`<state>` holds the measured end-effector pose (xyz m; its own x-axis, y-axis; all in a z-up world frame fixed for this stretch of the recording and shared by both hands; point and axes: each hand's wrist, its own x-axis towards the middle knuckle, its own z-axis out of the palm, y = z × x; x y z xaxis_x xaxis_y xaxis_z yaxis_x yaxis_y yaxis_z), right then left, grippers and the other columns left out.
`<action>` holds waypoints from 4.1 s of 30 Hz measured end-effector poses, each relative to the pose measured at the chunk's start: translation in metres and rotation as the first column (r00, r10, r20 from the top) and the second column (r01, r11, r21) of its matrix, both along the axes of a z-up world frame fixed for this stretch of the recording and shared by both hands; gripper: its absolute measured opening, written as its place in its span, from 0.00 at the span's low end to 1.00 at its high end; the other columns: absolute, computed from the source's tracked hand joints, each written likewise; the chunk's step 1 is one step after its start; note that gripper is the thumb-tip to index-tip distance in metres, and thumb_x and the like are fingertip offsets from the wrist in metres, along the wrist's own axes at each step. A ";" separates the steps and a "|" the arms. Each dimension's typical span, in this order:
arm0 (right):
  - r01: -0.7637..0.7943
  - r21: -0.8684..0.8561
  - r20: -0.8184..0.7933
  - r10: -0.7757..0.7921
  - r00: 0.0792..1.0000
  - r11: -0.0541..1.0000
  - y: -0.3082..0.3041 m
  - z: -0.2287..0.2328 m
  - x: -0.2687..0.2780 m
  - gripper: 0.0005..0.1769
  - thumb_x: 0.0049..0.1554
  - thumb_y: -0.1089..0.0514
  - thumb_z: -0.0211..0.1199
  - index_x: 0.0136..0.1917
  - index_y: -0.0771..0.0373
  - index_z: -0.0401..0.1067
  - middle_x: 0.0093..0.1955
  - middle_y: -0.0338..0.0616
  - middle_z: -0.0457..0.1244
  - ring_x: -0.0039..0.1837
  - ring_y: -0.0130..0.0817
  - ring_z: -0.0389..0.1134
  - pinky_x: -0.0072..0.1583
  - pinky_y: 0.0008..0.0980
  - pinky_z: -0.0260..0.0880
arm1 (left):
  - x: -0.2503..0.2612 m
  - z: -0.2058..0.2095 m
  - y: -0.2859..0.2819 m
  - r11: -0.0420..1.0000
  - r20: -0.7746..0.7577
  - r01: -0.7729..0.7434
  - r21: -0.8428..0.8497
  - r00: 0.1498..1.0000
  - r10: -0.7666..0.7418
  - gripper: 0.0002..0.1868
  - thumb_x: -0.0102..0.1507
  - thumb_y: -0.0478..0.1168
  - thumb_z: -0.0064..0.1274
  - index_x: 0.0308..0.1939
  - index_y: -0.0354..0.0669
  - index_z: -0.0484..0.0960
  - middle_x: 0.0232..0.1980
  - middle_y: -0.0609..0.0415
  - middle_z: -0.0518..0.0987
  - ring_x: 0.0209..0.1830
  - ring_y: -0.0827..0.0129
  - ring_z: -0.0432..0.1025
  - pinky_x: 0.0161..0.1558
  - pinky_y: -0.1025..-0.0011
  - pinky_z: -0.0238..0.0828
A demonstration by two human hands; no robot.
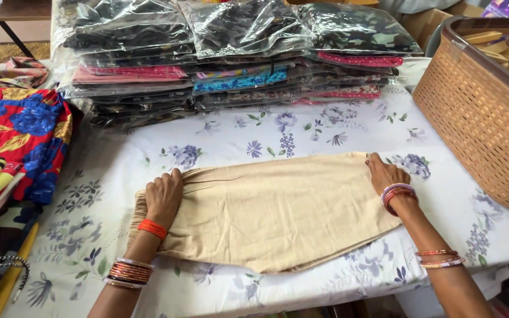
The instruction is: Fold a pair of trousers and a pink t-shirt and place them into a storage box.
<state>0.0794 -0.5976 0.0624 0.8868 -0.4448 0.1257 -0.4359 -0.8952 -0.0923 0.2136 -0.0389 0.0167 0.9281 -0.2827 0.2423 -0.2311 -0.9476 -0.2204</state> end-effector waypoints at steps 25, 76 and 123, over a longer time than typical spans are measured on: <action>-0.116 0.696 0.179 -0.015 0.984 0.709 -0.052 -0.009 -0.102 0.45 0.49 0.56 0.72 0.76 0.52 0.56 0.60 0.51 0.63 0.31 0.29 0.63 0.30 0.31 0.64 | -0.179 0.058 -0.050 0.470 0.116 0.856 -0.215 0.501 -0.858 0.06 0.60 0.36 0.56 0.36 0.39 0.75 0.34 0.52 0.73 0.35 0.64 0.72 0.40 0.65 0.71; -0.636 0.063 -0.267 0.627 0.732 0.769 0.145 -0.010 -0.096 0.50 0.61 0.33 0.43 0.80 0.69 0.34 0.84 0.57 0.31 0.84 0.45 0.30 0.78 0.48 0.28 | -0.210 0.018 -0.050 0.746 0.021 0.557 -0.365 0.806 -0.592 0.45 0.67 0.70 0.38 0.79 0.49 0.52 0.80 0.39 0.50 0.80 0.39 0.39 0.70 0.34 0.26; -0.717 -0.097 -0.209 0.690 0.692 0.690 0.236 -0.041 -0.017 0.44 0.64 0.41 0.47 0.82 0.68 0.37 0.86 0.58 0.34 0.87 0.50 0.33 0.82 0.46 0.26 | -0.137 0.011 -0.099 0.750 0.155 0.594 -0.290 0.803 -0.576 0.52 0.65 0.74 0.32 0.77 0.33 0.50 0.80 0.33 0.49 0.81 0.45 0.44 0.72 0.33 0.36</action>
